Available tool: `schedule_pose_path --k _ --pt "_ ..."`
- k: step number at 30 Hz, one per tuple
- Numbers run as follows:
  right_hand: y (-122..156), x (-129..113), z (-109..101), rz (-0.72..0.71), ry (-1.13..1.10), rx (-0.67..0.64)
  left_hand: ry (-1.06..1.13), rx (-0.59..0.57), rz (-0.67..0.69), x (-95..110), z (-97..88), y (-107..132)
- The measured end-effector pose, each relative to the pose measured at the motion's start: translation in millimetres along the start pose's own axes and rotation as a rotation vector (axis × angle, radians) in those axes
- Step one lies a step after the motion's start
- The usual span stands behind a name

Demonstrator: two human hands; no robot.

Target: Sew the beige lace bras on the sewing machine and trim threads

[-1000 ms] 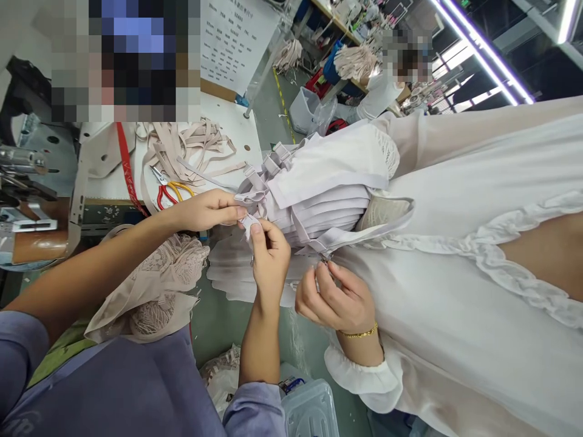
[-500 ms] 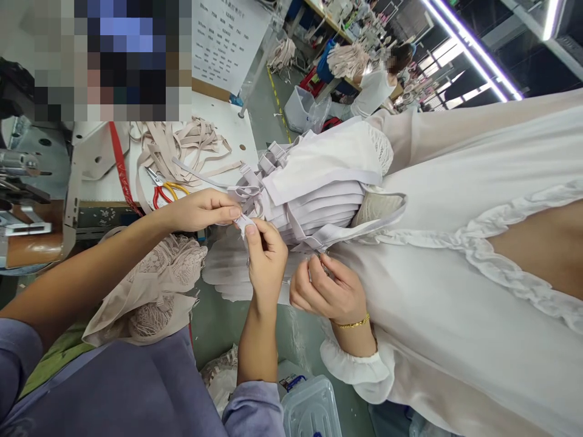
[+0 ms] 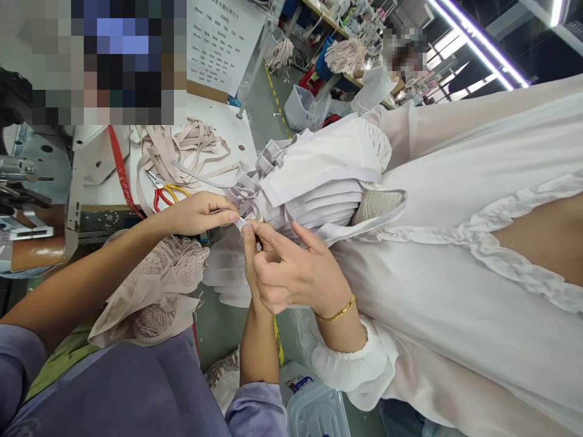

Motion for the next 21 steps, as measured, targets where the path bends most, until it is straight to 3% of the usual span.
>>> schedule_pose_path --k 3,8,14,21 --pt "-5 2 30 0.213 -0.197 -0.261 0.022 -0.012 -0.036 -7 3.7 2" --pt "-2 5 45 0.529 -0.557 -0.438 0.175 -0.031 -0.05 -8 10.0 -1" --pt "1 9 40 0.536 -0.823 -0.734 0.293 -0.042 -0.052 -9 14.3 -4" --pt "-2 13 36 0.511 -0.684 -0.675 0.313 -0.053 -0.052 -9 14.7 -5"
Point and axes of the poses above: each hand's wrist, its own y-axis away from the middle knuckle, its own z-axis out of the palm, x = y × z, the point moved 4 cm from there along -y, towards the middle knuckle, and after that the axes turned 7 degrees about -x, right-handed, at the moved point
